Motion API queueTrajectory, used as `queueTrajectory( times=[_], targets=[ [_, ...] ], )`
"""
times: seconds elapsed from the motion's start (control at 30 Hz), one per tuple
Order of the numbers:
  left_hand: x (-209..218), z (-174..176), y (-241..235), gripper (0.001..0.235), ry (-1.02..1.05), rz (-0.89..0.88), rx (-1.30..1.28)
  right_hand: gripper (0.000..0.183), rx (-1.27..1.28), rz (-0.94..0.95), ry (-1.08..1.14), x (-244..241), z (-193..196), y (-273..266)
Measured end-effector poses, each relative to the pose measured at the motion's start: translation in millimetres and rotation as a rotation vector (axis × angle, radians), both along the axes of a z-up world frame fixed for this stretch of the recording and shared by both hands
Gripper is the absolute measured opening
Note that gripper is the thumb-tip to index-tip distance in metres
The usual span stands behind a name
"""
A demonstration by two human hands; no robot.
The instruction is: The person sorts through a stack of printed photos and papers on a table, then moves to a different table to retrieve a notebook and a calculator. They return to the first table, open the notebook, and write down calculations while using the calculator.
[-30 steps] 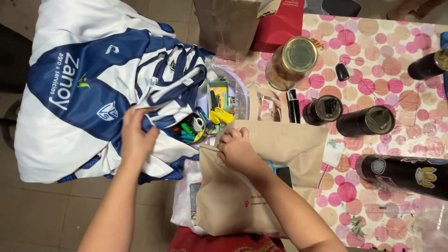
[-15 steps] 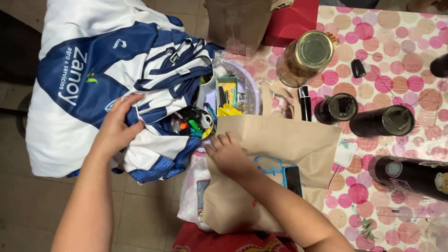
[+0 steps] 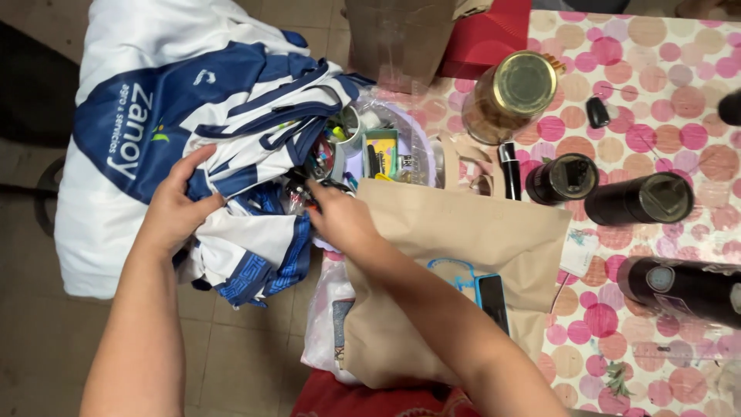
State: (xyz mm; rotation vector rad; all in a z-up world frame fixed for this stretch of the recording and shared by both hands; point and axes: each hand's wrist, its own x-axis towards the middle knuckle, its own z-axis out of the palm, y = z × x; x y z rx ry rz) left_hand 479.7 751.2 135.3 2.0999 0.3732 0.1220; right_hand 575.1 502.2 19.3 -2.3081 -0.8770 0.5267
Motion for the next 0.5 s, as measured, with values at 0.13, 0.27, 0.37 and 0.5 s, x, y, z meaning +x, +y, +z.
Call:
queueTrajectory(
  times=[0.13, 0.27, 0.37, 0.5],
  targets=[
    [-3, -20, 11, 0.073, -0.072, -0.06, 0.115, 0.03, 0.21, -0.104, 0.018, 8, 15, 15],
    [-11, -38, -5, 0.072, -0.069, -0.063, 0.166, 0.024, 0.661, -0.358, 0.026, -25, 40, -55],
    [-16, -72, -39, 0.069, -0.126, -0.144, 0.31, 0.063, 0.897, -0.574, 0.371, -63, 52, -138],
    [-44, -87, -125, 0.077, -0.122, -0.518, 0.575, 0.018, 0.758, -0.763, 0.541, -123, 59, -263]
  ],
)
